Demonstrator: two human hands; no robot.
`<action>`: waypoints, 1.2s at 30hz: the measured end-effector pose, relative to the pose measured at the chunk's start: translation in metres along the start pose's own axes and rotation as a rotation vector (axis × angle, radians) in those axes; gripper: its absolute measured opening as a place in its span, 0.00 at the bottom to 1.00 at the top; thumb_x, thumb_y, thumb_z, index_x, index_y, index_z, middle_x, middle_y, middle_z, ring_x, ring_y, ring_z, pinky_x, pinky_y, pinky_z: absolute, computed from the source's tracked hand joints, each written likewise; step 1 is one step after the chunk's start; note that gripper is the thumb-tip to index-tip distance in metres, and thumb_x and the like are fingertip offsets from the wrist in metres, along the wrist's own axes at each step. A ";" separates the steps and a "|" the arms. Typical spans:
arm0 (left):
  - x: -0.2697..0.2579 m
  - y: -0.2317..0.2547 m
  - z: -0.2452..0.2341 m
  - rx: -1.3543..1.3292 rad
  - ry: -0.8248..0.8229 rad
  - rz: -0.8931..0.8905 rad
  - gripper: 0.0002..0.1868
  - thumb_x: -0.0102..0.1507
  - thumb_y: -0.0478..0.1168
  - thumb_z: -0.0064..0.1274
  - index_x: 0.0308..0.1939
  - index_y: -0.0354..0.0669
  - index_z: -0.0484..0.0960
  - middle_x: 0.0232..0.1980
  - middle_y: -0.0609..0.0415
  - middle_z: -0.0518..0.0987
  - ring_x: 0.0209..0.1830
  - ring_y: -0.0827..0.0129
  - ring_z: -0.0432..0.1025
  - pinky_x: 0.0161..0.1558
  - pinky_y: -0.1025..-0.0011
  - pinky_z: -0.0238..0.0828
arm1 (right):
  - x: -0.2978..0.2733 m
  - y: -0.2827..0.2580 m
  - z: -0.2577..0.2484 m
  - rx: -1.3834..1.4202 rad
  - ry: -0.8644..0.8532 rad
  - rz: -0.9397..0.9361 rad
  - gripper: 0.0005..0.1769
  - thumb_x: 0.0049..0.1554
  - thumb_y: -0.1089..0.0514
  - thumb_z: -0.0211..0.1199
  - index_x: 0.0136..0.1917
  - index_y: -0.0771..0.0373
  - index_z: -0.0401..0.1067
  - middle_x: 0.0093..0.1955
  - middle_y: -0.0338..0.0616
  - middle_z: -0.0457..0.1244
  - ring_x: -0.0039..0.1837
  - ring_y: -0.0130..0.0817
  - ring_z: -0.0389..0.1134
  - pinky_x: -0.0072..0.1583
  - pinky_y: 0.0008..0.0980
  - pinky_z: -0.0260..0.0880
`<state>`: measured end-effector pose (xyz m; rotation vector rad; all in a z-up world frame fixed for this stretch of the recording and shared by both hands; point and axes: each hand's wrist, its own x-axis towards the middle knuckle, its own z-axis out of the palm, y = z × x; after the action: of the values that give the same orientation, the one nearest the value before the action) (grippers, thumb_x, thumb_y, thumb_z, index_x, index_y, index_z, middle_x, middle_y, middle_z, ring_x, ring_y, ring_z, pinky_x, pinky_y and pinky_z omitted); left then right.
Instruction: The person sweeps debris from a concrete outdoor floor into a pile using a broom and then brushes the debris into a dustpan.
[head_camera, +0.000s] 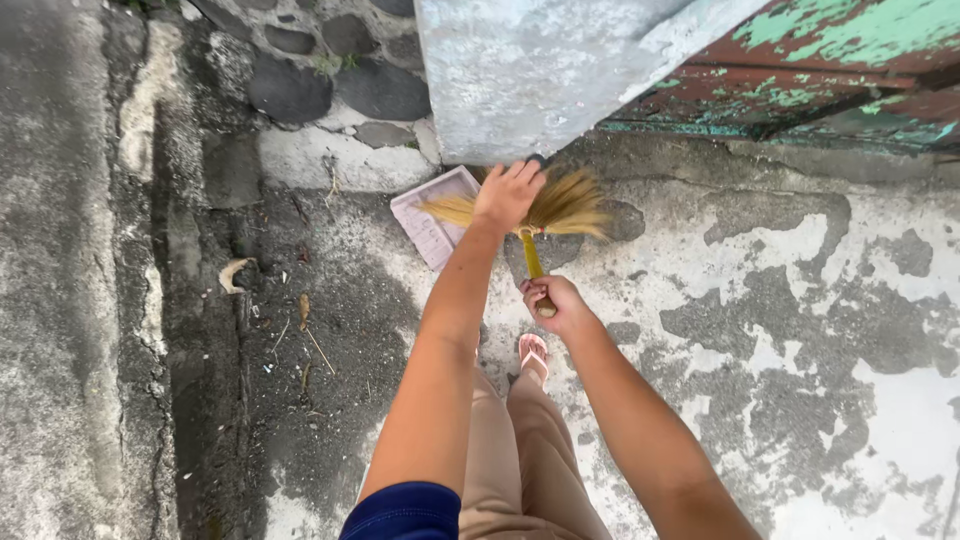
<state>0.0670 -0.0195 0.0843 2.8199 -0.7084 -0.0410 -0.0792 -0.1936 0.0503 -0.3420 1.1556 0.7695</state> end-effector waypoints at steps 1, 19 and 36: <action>0.006 0.000 0.007 0.034 0.015 0.022 0.21 0.65 0.40 0.48 0.64 0.52 0.74 0.67 0.60 0.69 0.68 0.67 0.64 0.63 0.57 0.64 | 0.002 -0.004 -0.007 0.028 -0.014 0.033 0.03 0.60 0.67 0.50 0.48 0.70 0.60 0.37 0.41 0.58 0.31 0.19 0.55 0.31 0.14 0.60; 0.007 0.017 0.050 0.142 -0.780 -0.371 0.17 0.70 0.44 0.42 0.54 0.47 0.85 0.51 0.53 0.86 0.45 0.61 0.84 0.39 0.58 0.79 | -0.122 0.097 0.022 -0.550 0.132 -0.318 0.04 0.59 0.68 0.52 0.49 0.70 0.63 0.35 0.43 0.55 0.30 0.25 0.54 0.28 0.25 0.52; -0.241 -0.050 -0.093 -0.062 -0.308 -0.612 0.18 0.69 0.54 0.46 0.48 0.47 0.83 0.49 0.45 0.83 0.50 0.50 0.78 0.52 0.54 0.75 | -0.276 0.033 -0.132 -1.579 0.817 -0.391 0.34 0.61 0.63 0.53 0.80 0.55 0.60 0.38 0.57 0.66 0.35 0.45 0.66 0.36 0.43 0.66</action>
<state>-0.1148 0.1565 0.1566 2.8814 0.1297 -0.5938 -0.2452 -0.3523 0.2545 -2.2816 0.8937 1.0894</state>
